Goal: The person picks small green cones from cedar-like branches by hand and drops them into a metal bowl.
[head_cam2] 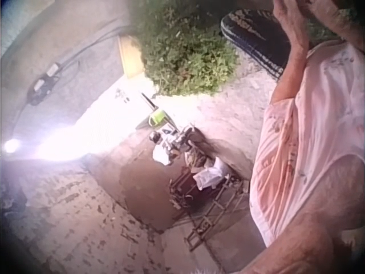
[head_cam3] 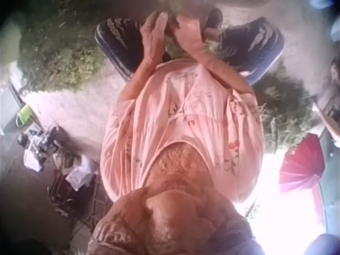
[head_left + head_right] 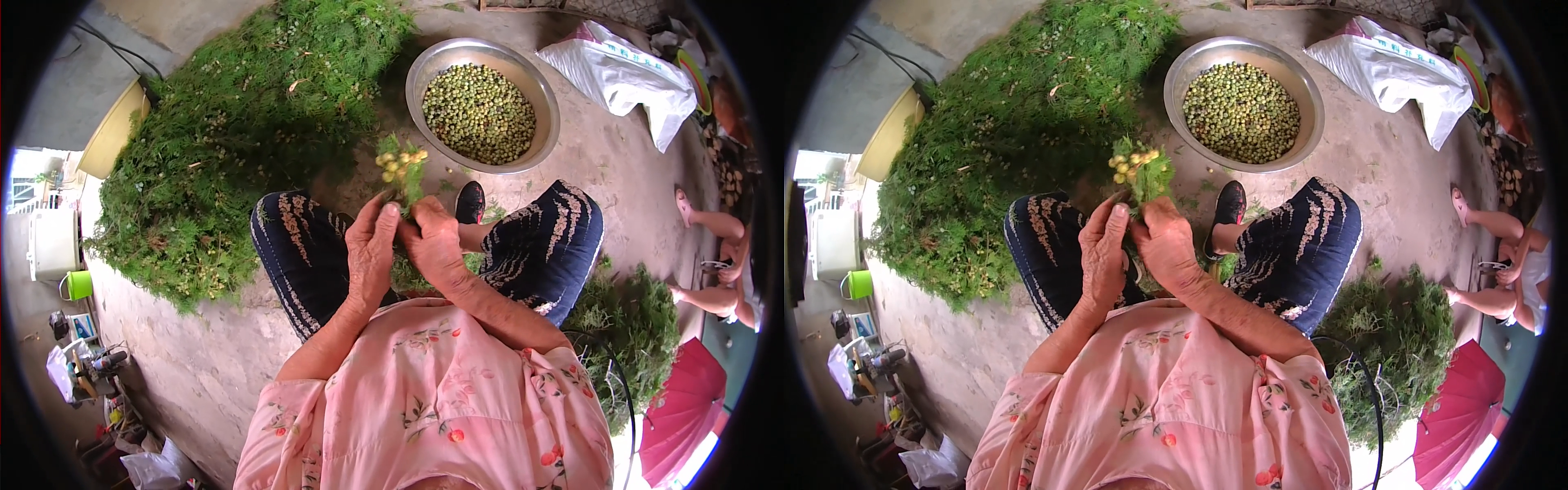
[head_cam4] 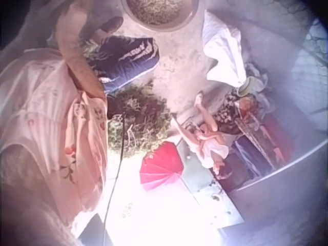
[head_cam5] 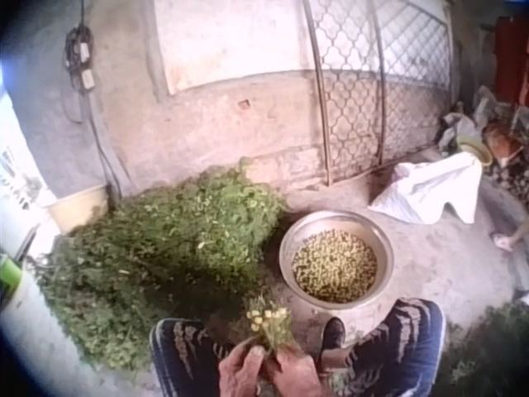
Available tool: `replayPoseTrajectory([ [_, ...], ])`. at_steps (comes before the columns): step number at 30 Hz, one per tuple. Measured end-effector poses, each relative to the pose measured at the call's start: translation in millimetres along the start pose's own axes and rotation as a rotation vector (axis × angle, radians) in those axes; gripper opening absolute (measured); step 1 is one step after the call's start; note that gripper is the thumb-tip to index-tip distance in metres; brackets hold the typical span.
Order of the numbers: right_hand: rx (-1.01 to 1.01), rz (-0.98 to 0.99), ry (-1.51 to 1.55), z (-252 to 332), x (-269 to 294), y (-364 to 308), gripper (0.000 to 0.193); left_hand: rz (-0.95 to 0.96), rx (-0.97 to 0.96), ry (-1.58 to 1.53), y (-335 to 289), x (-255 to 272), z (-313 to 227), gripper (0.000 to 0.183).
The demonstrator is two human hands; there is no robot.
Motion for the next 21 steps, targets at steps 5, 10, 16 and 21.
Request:
replayPoseTrajectory([
  [5,0.094,0.236,-0.019,17,-16,-9,0.023,-0.025,0.114,-0.226,7,6,17,0.014],
  [10,0.093,0.099,0.166,30,14,-1,0.022,-0.040,0.111,-0.200,11,12,14,0.011],
  [16,-0.042,0.058,0.290,-1,8,11,0.016,0.003,0.050,-0.171,10,10,26,0.010],
  [21,-0.261,0.174,0.645,-19,-15,3,0.013,0.016,0.093,-0.197,6,3,25,0.011],
])
Point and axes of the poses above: each hand's wrist, its own y-axis towards the middle knuckle, its own x-axis out of the back of the hand, z = x × y, the point moved 8 cm from there along y, towards the middle knuckle, and after that the axes turned 7 degrees about y, right-handed, at the moved point
